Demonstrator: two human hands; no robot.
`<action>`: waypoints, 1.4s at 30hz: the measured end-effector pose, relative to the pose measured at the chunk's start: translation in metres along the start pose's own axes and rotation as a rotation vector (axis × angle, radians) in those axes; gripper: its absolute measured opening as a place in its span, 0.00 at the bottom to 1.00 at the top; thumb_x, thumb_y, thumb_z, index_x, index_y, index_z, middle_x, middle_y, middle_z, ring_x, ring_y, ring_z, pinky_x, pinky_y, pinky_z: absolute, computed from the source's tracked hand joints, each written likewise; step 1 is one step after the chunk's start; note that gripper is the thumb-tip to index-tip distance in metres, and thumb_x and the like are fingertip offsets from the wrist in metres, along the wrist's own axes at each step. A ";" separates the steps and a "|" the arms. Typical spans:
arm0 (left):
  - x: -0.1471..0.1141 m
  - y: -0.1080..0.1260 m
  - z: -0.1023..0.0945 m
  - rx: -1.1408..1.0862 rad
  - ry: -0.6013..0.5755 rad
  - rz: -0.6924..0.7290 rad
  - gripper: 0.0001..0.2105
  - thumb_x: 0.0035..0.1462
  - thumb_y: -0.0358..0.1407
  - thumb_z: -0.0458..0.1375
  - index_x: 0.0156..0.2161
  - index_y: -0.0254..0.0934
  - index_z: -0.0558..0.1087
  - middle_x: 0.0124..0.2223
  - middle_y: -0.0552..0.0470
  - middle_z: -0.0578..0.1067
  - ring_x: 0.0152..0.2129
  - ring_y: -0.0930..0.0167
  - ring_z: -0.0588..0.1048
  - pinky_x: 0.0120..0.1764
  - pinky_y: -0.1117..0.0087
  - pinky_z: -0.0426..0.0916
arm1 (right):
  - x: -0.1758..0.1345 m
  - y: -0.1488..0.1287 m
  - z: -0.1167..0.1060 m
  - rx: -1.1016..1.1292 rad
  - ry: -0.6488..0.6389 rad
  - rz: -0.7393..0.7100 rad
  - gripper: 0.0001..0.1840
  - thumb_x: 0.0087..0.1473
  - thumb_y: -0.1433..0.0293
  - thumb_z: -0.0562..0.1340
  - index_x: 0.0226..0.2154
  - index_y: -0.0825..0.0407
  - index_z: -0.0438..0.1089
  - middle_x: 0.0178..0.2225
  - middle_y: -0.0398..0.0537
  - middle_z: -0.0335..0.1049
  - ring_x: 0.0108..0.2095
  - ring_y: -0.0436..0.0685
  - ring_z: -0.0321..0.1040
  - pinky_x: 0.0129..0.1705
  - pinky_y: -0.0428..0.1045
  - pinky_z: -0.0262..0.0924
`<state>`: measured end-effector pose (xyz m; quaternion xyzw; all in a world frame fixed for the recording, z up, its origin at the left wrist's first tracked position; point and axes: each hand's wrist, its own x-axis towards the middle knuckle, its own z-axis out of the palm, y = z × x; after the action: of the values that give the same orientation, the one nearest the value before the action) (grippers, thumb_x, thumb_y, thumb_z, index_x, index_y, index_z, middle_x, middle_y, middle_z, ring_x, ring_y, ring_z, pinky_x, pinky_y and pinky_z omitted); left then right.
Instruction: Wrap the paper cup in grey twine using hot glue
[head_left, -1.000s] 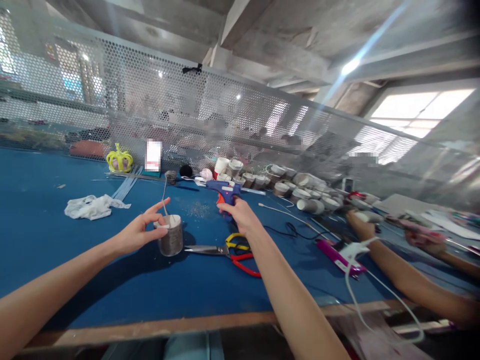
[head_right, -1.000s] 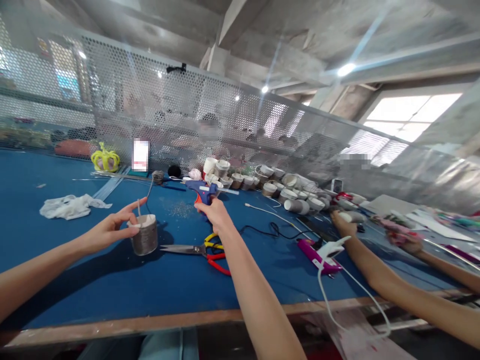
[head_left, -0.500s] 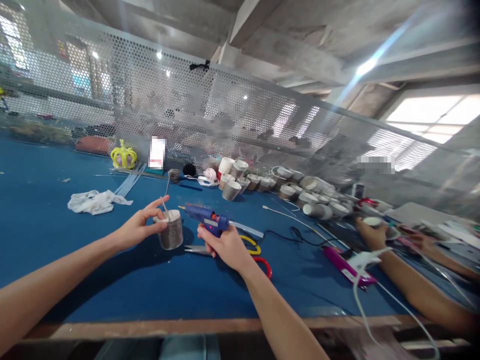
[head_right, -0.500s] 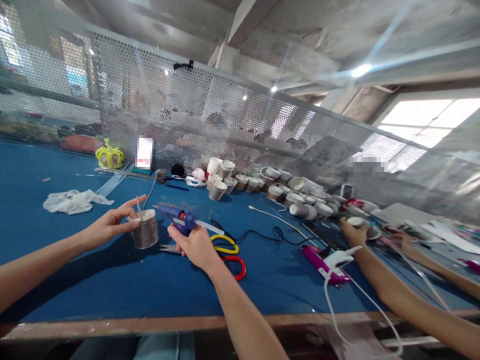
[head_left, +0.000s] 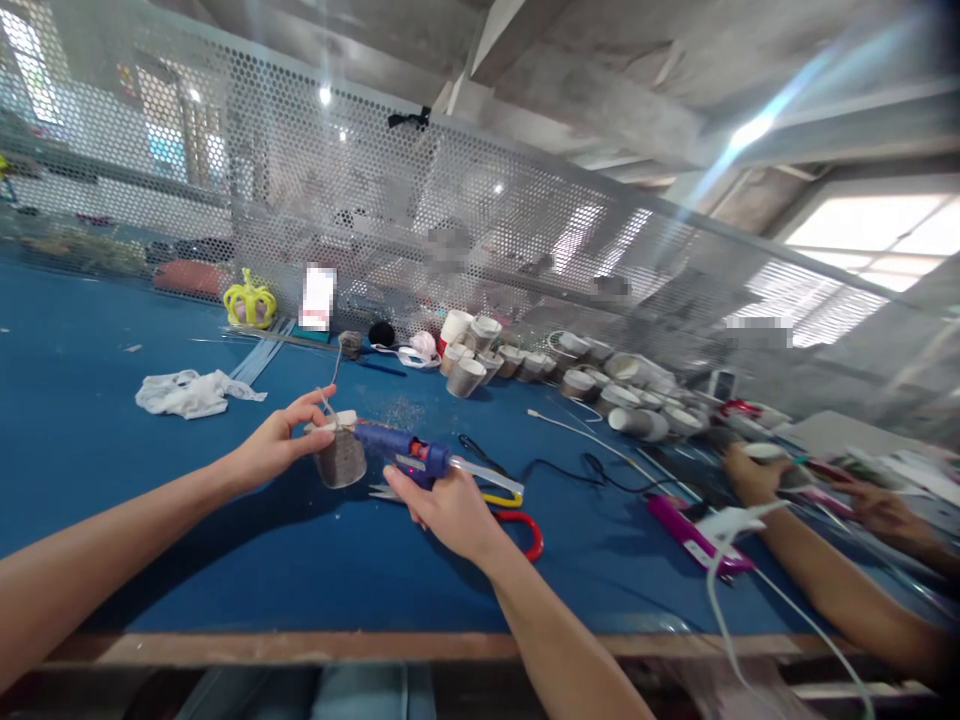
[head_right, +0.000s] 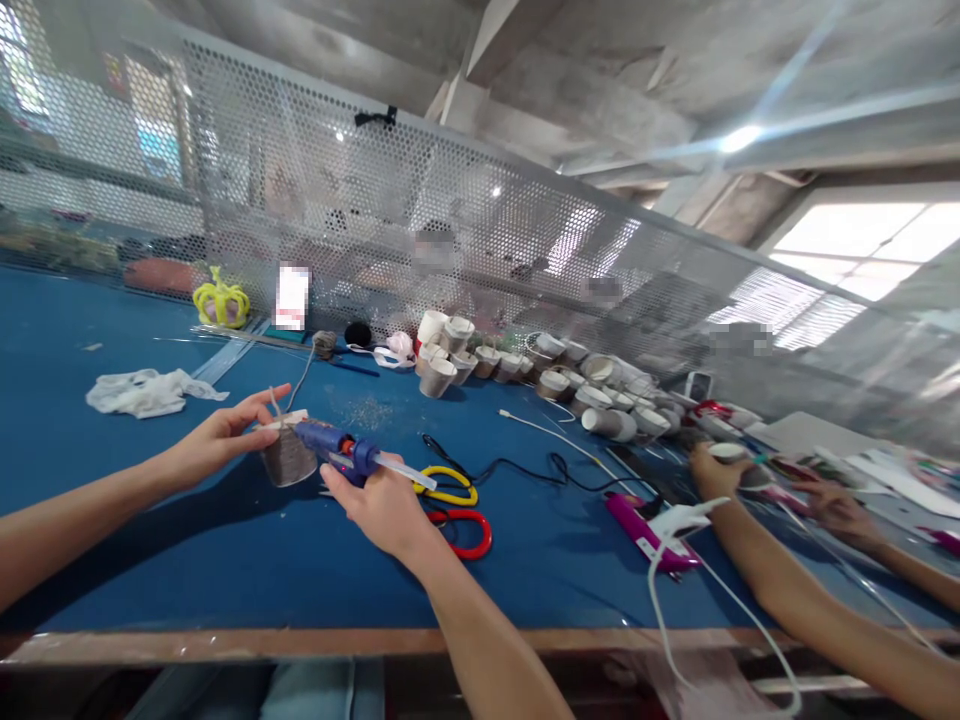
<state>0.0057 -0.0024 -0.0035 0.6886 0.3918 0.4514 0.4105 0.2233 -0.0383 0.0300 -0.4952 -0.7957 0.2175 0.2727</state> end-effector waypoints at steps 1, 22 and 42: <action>0.000 0.001 0.000 0.001 -0.002 -0.002 0.11 0.47 0.43 0.55 0.25 0.35 0.66 0.59 0.43 0.55 0.58 0.58 0.45 0.55 0.54 0.45 | 0.000 0.001 0.001 -0.012 0.003 -0.008 0.19 0.50 0.60 0.53 0.15 0.53 0.61 0.09 0.40 0.57 0.14 0.48 0.59 0.21 0.43 0.55; 0.000 0.002 -0.002 0.023 -0.040 0.016 0.10 0.50 0.41 0.54 0.26 0.35 0.65 0.57 0.43 0.57 0.58 0.61 0.45 0.54 0.56 0.47 | 0.000 0.002 0.000 0.001 0.006 0.008 0.19 0.49 0.60 0.54 0.14 0.51 0.59 0.09 0.40 0.57 0.15 0.49 0.59 0.23 0.45 0.54; 0.000 0.004 -0.003 -0.009 -0.052 -0.007 0.10 0.48 0.41 0.55 0.25 0.36 0.65 0.58 0.43 0.57 0.58 0.61 0.45 0.54 0.56 0.48 | 0.002 0.001 -0.003 0.075 -0.013 0.146 0.19 0.48 0.60 0.54 0.12 0.51 0.57 0.08 0.41 0.57 0.14 0.50 0.58 0.24 0.47 0.56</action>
<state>0.0031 -0.0032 0.0012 0.6967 0.3814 0.4339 0.4254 0.2257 -0.0359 0.0320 -0.5401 -0.7504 0.2698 0.2692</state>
